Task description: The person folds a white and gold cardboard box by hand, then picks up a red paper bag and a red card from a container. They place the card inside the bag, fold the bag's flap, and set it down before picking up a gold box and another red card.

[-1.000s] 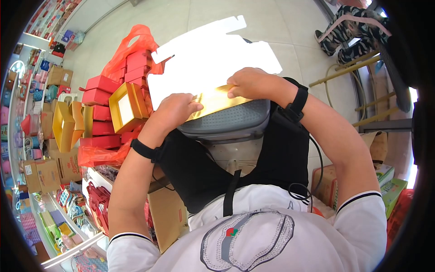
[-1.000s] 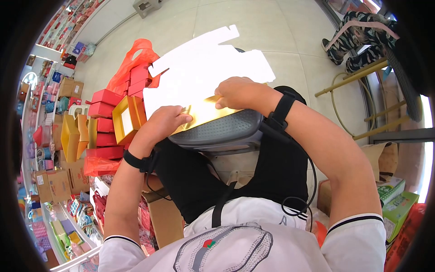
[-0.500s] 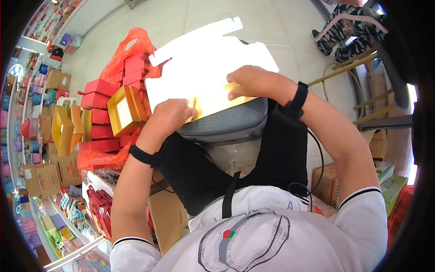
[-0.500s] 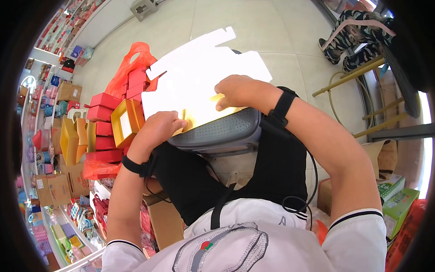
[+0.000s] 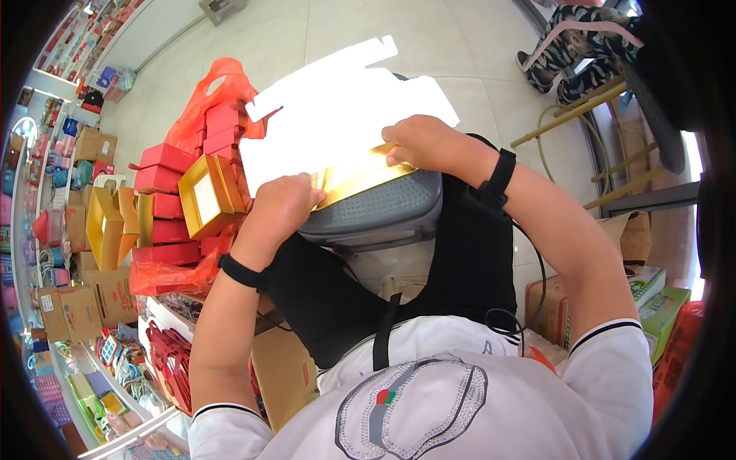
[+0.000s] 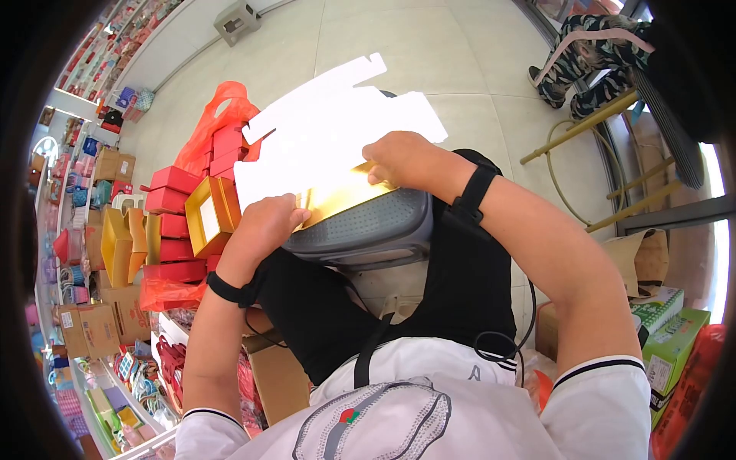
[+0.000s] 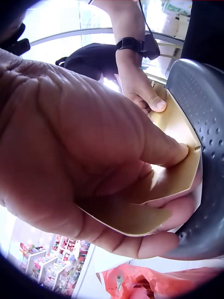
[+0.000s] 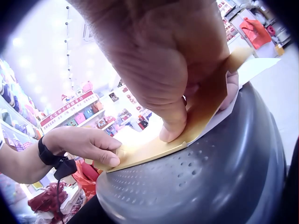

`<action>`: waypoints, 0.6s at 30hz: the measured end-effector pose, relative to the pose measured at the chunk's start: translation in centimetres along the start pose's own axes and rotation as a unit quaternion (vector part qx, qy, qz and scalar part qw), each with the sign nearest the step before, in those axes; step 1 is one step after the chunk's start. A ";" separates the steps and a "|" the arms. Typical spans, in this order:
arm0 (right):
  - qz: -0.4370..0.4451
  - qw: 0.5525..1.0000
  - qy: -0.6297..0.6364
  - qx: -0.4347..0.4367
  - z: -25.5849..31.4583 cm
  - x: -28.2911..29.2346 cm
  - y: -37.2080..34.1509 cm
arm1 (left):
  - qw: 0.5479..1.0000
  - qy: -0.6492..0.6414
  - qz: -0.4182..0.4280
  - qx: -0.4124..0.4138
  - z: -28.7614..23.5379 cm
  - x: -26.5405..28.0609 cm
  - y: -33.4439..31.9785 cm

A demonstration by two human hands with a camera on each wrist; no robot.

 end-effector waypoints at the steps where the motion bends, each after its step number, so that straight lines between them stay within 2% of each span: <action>1: -0.003 1.000 0.003 0.001 0.0 0.0 0.0 | 1.000 0.001 -0.001 0.002 0.0 0.0 0.0; 4: -0.007 1.000 0.001 0.011 0.2 0.2 -0.2 | 1.000 -0.003 -0.005 -0.004 0.0 0.3 -0.3; 7: 0.001 1.000 -0.007 0.012 0.3 0.2 -0.1 | 0.991 0.040 -0.128 -0.017 -0.5 0.7 -1.2; 10: 0.010 1.000 -0.024 -0.001 0.5 0.2 -0.1 | 0.969 0.115 -0.195 -0.099 -2.8 1.1 -2.0; 11: 0.012 0.999 -0.032 -0.007 0.5 0.2 0.0 | 0.967 0.146 -0.181 -0.107 -3.0 0.5 -2.0; 14: -0.007 0.999 -0.023 -0.028 0.3 0.2 0.1 | 0.968 0.103 -0.191 -0.130 -3.4 -0.5 -2.0; 17: -0.158 0.981 -0.098 0.046 0.7 0.5 -1.0 | 0.977 0.045 -0.167 -0.124 -3.4 0.0 -2.3; 18: -0.165 0.979 -0.096 0.075 1.3 0.4 -1.3 | 0.975 0.054 -0.171 -0.132 -3.3 -0.1 -2.3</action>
Point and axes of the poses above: each hand's wrist, its own y-axis towards the middle knuckle, its own x-axis out of the back of the hand, z = x × y, the point moved 4 cm from there along y, towards the middle knuckle, and after that the axes turned 1 degree about -x, right-handed, at the moved point
